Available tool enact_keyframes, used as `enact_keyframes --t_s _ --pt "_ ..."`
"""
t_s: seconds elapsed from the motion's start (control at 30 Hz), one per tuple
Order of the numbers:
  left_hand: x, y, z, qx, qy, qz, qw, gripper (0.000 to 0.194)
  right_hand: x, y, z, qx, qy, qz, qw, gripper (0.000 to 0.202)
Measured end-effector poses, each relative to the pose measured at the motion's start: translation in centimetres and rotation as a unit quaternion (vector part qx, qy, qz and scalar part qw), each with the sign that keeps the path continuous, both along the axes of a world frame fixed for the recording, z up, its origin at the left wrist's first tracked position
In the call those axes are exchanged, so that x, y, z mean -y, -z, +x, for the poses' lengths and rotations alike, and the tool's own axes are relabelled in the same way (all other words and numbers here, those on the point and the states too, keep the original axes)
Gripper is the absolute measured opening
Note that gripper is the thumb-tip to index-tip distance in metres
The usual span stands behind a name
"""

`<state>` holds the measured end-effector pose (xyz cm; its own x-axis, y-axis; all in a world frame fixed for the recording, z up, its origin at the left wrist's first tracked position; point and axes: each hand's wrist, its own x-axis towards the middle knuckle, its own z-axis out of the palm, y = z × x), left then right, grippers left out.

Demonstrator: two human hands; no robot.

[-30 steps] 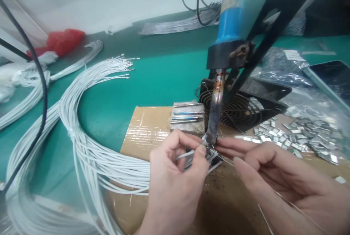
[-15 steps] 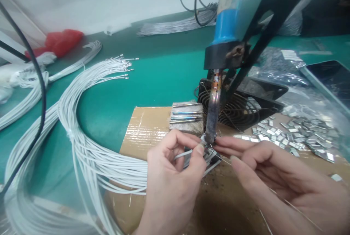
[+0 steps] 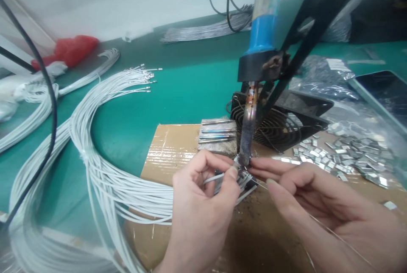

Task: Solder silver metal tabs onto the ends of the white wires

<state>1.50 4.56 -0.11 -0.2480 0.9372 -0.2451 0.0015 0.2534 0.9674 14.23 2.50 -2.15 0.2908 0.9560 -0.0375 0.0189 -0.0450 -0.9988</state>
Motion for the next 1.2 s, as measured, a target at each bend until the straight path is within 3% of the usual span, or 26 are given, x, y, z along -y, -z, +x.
enact_keyframes --t_s 0.6,0.83,1.2 --pt "0.1 0.06 0.06 0.007 -0.003 0.009 1.0 0.015 0.07 0.0 -0.05 0.006 0.014 -0.008 1.0 0.028" --pt "-0.21 0.18 0.22 -0.011 -0.01 -0.002 1.0 0.013 -0.04 0.46 0.81 0.036 -0.039 0.006 0.999 0.029" --pt "0.25 0.25 0.26 -0.011 -0.014 0.002 1.0 0.014 -0.01 -0.07 -0.17 0.004 0.023 -0.009 1.0 0.026"
